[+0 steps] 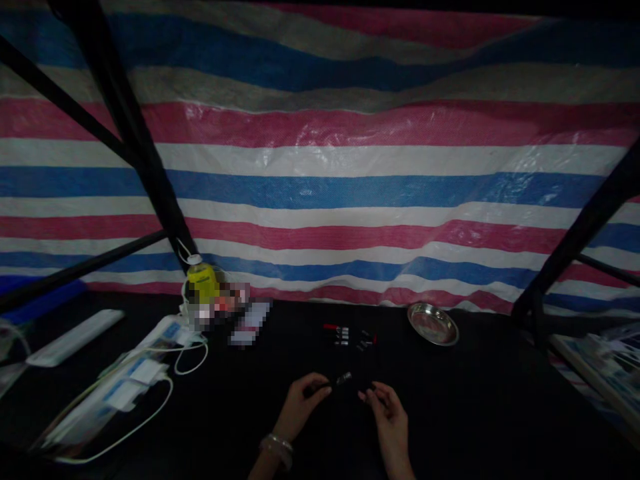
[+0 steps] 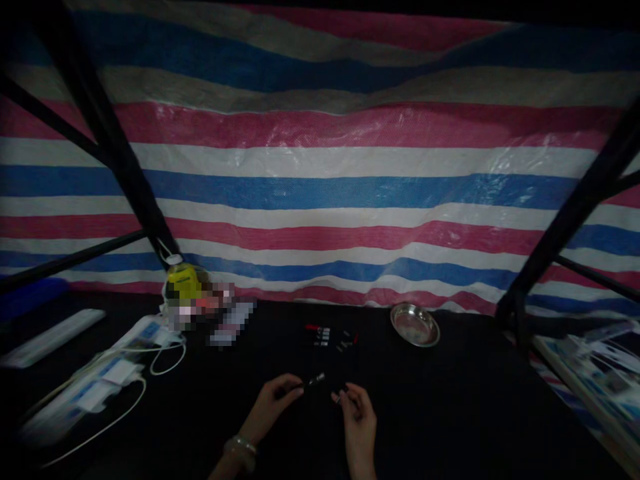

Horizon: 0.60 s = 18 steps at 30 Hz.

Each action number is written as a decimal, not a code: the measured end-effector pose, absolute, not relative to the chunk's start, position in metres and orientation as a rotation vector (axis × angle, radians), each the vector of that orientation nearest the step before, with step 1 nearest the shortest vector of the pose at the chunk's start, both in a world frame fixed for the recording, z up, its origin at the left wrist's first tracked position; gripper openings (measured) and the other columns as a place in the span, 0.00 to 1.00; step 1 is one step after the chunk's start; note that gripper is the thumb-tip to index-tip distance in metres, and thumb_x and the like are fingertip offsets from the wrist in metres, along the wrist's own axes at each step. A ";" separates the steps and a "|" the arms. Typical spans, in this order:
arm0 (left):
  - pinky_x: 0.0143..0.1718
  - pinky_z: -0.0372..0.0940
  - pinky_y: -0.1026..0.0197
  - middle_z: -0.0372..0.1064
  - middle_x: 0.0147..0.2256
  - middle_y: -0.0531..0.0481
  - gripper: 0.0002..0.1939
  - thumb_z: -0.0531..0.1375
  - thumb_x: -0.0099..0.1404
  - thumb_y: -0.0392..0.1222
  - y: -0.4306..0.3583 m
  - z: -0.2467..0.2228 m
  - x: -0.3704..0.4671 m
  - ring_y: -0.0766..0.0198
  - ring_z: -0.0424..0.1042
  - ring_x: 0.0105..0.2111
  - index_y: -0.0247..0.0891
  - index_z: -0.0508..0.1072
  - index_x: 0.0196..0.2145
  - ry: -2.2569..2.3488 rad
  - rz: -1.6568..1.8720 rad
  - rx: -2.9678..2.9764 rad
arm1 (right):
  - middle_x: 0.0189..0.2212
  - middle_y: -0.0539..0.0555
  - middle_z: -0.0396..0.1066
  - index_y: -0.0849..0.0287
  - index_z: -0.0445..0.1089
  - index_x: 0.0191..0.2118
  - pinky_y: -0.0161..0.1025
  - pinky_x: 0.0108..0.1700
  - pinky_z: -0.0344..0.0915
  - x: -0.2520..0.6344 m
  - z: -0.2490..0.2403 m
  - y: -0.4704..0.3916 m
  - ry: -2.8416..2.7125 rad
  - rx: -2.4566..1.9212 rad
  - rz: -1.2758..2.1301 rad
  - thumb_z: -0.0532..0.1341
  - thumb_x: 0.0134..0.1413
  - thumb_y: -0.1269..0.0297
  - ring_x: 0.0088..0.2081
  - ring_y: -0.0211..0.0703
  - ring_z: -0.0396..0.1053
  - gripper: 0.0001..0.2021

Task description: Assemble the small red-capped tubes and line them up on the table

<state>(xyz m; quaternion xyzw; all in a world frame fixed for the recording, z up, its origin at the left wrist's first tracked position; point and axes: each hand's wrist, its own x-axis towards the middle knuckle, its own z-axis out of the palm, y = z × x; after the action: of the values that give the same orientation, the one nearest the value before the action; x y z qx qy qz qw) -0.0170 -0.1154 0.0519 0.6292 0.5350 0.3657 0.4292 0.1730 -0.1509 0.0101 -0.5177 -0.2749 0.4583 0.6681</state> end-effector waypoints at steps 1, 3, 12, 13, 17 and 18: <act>0.36 0.63 0.61 0.73 0.29 0.50 0.14 0.61 0.52 0.51 -0.117 0.054 -0.015 0.61 0.69 0.32 0.37 0.75 0.30 1.315 0.932 1.516 | 0.25 0.51 0.72 0.61 0.69 0.35 0.39 0.34 0.70 0.175 0.013 -0.152 -0.593 -1.176 1.024 0.69 0.33 0.54 0.32 0.49 0.74 0.21; 0.35 0.64 0.61 0.72 0.28 0.49 0.16 0.62 0.51 0.52 -0.119 0.059 -0.010 0.60 0.70 0.31 0.36 0.75 0.30 1.280 0.978 1.412 | 0.26 0.51 0.72 0.61 0.69 0.36 0.38 0.35 0.70 0.178 0.023 -0.151 -0.520 -1.180 1.008 0.70 0.32 0.54 0.33 0.49 0.74 0.23; 0.38 0.65 0.61 0.73 0.31 0.48 0.15 0.63 0.50 0.49 -0.121 0.078 0.005 0.59 0.71 0.34 0.36 0.75 0.31 1.182 1.088 1.312 | 0.27 0.50 0.72 0.60 0.67 0.36 0.41 0.39 0.68 0.157 0.070 -0.121 -0.466 -0.977 1.005 0.69 0.35 0.57 0.34 0.47 0.74 0.20; 0.38 0.65 0.60 0.73 0.31 0.48 0.15 0.63 0.50 0.49 -0.119 0.080 0.006 0.59 0.71 0.34 0.37 0.75 0.32 1.184 1.103 1.318 | 0.28 0.50 0.72 0.60 0.67 0.36 0.41 0.39 0.68 0.153 0.072 -0.116 -0.482 -0.953 1.013 0.69 0.35 0.57 0.34 0.47 0.74 0.20; 0.37 0.65 0.60 0.73 0.31 0.48 0.15 0.64 0.49 0.48 -0.109 0.080 0.004 0.60 0.71 0.32 0.36 0.75 0.32 1.197 1.162 1.317 | 0.25 0.48 0.71 0.60 0.67 0.35 0.42 0.37 0.68 0.144 0.070 -0.102 -0.523 -0.923 1.010 0.68 0.36 0.57 0.32 0.46 0.74 0.19; 0.37 0.65 0.60 0.74 0.31 0.48 0.15 0.64 0.49 0.48 -0.107 0.079 0.004 0.60 0.71 0.33 0.36 0.75 0.32 1.192 1.176 1.310 | 0.24 0.48 0.70 0.60 0.67 0.35 0.42 0.37 0.68 0.143 0.068 -0.099 -0.523 -0.921 0.999 0.68 0.36 0.57 0.31 0.46 0.74 0.19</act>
<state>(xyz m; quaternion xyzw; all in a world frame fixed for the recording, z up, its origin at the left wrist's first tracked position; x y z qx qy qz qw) 0.0039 -0.1066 0.0794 0.5385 0.4900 0.4834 0.4860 0.1429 -0.0994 0.0683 -0.4210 -0.2389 0.4564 0.7466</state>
